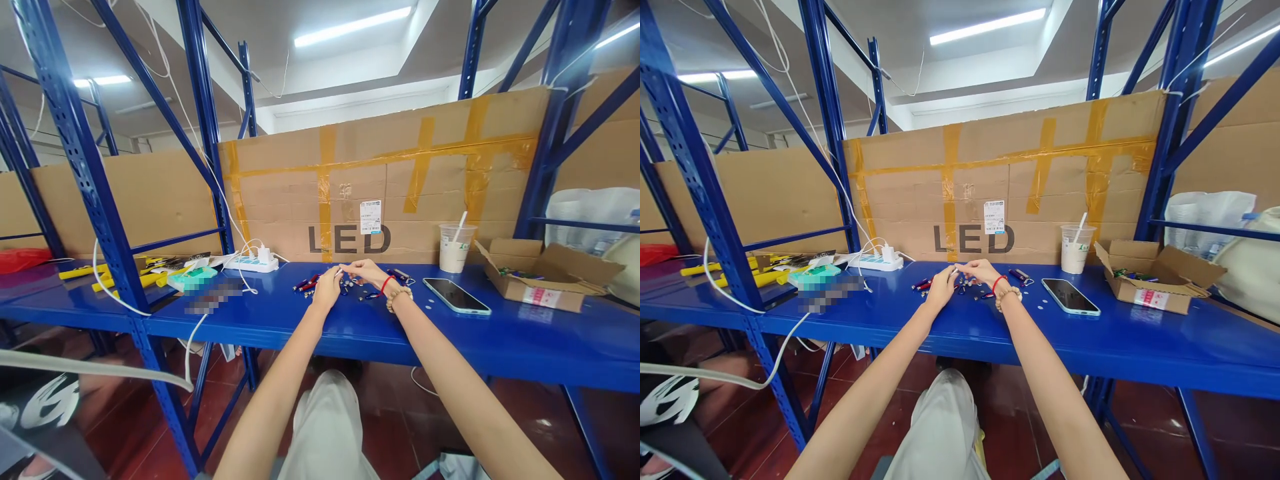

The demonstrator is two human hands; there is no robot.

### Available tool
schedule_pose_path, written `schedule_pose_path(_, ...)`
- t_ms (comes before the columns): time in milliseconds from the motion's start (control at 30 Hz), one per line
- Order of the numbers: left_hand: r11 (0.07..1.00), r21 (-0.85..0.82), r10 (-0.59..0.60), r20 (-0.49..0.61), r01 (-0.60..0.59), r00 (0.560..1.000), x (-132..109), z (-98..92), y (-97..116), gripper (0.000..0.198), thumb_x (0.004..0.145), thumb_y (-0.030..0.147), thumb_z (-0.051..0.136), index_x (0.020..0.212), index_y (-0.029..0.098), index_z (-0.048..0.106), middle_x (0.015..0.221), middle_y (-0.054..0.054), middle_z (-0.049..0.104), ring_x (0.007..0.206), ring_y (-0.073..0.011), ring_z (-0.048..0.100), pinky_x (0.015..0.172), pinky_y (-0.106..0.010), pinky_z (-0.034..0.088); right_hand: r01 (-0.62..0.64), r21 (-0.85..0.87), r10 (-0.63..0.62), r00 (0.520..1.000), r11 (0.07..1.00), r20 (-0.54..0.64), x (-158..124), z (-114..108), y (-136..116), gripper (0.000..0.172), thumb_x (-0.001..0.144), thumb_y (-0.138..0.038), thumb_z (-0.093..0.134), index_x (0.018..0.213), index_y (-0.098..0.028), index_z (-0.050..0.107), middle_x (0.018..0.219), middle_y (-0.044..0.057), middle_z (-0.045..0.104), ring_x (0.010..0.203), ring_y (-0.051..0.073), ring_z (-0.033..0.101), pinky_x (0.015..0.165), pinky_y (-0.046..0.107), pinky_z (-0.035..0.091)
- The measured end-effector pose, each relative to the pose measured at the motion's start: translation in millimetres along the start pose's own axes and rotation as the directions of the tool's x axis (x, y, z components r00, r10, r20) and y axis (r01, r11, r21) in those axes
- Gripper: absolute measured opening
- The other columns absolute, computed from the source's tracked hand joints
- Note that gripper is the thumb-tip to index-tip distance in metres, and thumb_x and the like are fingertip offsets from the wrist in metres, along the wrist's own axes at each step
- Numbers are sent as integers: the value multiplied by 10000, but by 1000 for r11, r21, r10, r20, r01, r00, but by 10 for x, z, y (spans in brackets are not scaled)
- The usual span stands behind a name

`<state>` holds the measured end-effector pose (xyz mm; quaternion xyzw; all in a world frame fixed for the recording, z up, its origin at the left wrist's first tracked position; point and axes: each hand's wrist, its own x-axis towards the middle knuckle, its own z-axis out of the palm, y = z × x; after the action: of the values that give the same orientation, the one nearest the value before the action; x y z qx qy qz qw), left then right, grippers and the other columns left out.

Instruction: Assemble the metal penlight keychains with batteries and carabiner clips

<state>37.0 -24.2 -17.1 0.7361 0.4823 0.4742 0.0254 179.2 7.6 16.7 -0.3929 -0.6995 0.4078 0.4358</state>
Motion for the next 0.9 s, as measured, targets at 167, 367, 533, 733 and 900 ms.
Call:
schedule_pose_path(167,998,35,44,1,-44,999,11,1,58,272,880,195,375,1021,182,608,1002,-86,662,911,-194,606,809,-287,467,-19,104,14,998,994,55,37,78,-12,382,551,-473,727,542,-161,507,560,-16,523,552,85,497,471,184,396)
schedule_pose_path(367,997,41,-69,98,65,993,-31,0,55,285,903,244,343,1104,203,541,1027,-78,658,930,-207,611,798,-306,464,-82,119,72,994,989,84,45,141,42,369,617,-483,692,608,-163,508,568,-15,530,554,81,510,437,157,362)
schedule_pose_path(533,988,29,-152,92,150,984,-65,0,27,245,903,267,356,1063,214,533,994,-74,659,937,-211,610,789,-306,458,-51,2,51,998,999,-26,66,147,120,382,694,-544,623,702,-163,599,640,60,622,623,147,587,519,223,438)
schedule_pose_path(733,980,33,-197,84,195,977,-65,-8,14,202,899,291,363,1010,221,516,872,-49,658,839,-195,619,754,-293,450,-75,-30,68,982,997,-178,133,69,194,445,797,-567,479,787,-150,635,747,111,670,643,169,626,542,240,469)
schedule_pose_path(900,945,123,-307,15,302,952,-68,-49,68,203,898,327,347,1023,229,473,947,-76,648,917,-230,605,733,-304,439,-143,-470,-42,932,871,-360,138,-16,254,286,819,-392,497,811,-182,691,890,62,697,819,198,643,718,281,486)
